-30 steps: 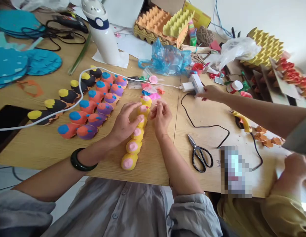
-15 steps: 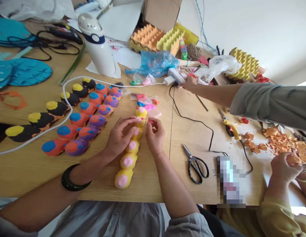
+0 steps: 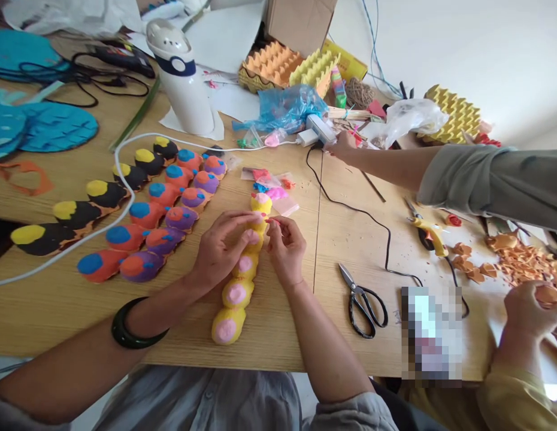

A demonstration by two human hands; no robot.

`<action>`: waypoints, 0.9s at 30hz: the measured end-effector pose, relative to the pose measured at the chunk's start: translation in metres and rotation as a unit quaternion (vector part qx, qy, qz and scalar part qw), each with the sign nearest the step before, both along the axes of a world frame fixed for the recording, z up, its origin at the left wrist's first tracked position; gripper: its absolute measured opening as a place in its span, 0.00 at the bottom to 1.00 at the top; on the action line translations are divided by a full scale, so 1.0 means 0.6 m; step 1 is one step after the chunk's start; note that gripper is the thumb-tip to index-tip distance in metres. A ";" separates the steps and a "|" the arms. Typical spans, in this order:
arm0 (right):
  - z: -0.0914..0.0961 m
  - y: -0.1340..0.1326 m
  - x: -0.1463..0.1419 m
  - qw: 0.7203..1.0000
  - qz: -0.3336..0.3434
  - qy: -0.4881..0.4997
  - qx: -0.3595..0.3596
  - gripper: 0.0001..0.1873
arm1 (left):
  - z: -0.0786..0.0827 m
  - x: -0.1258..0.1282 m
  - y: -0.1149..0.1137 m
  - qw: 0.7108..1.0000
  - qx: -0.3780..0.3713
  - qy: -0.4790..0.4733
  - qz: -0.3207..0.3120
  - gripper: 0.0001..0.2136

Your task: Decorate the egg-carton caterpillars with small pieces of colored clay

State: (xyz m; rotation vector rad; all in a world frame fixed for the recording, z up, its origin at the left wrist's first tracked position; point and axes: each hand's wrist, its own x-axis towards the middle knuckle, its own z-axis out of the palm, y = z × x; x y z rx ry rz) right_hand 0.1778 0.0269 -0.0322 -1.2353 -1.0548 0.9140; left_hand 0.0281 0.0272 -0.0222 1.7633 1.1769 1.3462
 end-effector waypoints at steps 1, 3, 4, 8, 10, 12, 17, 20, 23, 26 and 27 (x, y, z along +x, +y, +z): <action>0.000 -0.001 0.000 1.000 0.004 -0.006 0.008 0.15 | 0.001 0.000 -0.001 1.000 0.000 -0.002 -0.012 0.12; 0.001 -0.004 -0.001 0.999 0.017 -0.023 0.019 0.16 | 0.003 -0.001 -0.001 0.999 -0.001 -0.005 -0.037 0.13; 0.001 -0.006 -0.003 0.999 0.025 -0.033 0.021 0.16 | 0.003 -0.002 0.000 0.999 -0.003 -0.006 -0.044 0.12; 0.010 -0.016 -0.010 0.995 0.035 -0.091 0.020 0.16 | 0.003 -0.006 0.004 1.000 -0.008 0.008 -0.022 0.08; 0.024 -0.015 -0.008 0.991 0.047 -0.123 0.009 0.17 | 0.005 -0.008 0.007 1.000 0.003 0.007 -0.017 0.08; 0.046 0.000 0.002 0.981 0.084 -0.173 -0.020 0.21 | 0.008 -0.009 0.009 1.000 0.004 -0.013 -0.014 0.08; 0.110 0.148 0.032 0.926 0.011 -0.376 0.020 0.26 | 0.011 -0.006 0.016 0.987 -0.109 -0.119 0.008 0.06; 0.115 0.272 0.019 0.898 0.015 -0.439 -0.016 0.12 | 0.007 -0.005 0.021 0.982 -0.123 -0.144 0.018 0.06; 0.096 0.364 -0.012 0.874 0.042 -0.477 -0.085 0.20 | 0.001 -0.008 0.024 0.985 -0.104 -0.138 0.022 0.07; 0.074 0.409 -0.035 0.852 0.028 -0.512 -0.101 0.20 | -0.003 -0.009 0.024 0.982 -0.111 -0.149 0.012 0.07; 0.068 0.416 -0.038 0.845 0.018 -0.522 -0.112 0.20 | -0.004 -0.009 0.024 0.981 -0.117 -0.154 0.006 0.07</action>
